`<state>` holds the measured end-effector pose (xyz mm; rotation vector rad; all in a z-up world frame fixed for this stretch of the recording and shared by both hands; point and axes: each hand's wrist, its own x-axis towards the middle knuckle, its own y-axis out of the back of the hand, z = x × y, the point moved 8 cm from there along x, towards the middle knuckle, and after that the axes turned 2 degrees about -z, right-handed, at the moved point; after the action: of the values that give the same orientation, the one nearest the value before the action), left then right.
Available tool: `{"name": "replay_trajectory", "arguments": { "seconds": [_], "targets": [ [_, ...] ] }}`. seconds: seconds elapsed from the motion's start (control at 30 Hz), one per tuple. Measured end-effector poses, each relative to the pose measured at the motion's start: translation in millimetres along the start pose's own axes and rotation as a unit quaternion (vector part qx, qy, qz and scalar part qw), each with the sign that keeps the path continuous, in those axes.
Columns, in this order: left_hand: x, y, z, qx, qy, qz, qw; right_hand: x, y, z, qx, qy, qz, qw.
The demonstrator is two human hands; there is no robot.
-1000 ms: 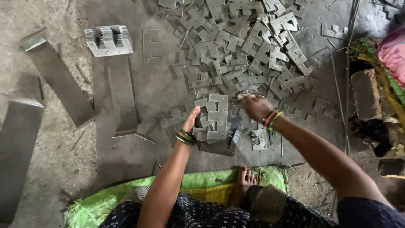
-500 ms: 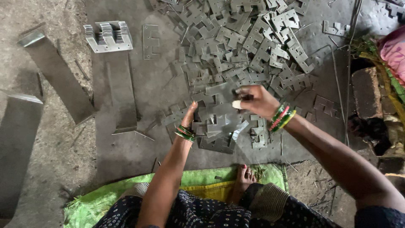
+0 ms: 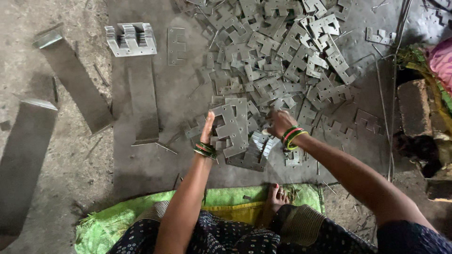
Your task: The person sorts through a pile of notched metal plates on the floor and stacks them into organized piles.
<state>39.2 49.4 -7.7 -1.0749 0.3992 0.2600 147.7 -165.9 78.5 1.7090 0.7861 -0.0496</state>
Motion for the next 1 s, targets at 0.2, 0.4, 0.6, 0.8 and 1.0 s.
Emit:
{"name": "replay_trajectory", "arguments": {
  "seconds": [0.2,0.4,0.6,0.8,1.0],
  "targets": [
    [-38.9,-29.3,43.5,-0.036,-0.032,-0.057,0.997,13.0,11.0,-43.4,0.000,0.121,0.063,0.991],
    [-60.0,-7.9,81.3,0.001,-0.067,0.095,0.993,59.1,-32.3,-93.0,-0.235,0.239,0.071,0.940],
    [-71.6,36.3,101.5,-0.079,-0.131,0.058,0.986,116.2,-56.7,-87.9,-0.339,0.184,-0.098,0.917],
    [-76.0,62.0,113.9,-0.142,-0.169,-0.010,0.975,150.8,-13.7,-70.0,-0.086,0.261,-0.010,0.961],
    [-85.6,59.5,118.4,-0.131,-0.190,0.050,0.972,106.8,101.4,-150.2,-0.015,0.216,0.074,0.973]
  ]
}}
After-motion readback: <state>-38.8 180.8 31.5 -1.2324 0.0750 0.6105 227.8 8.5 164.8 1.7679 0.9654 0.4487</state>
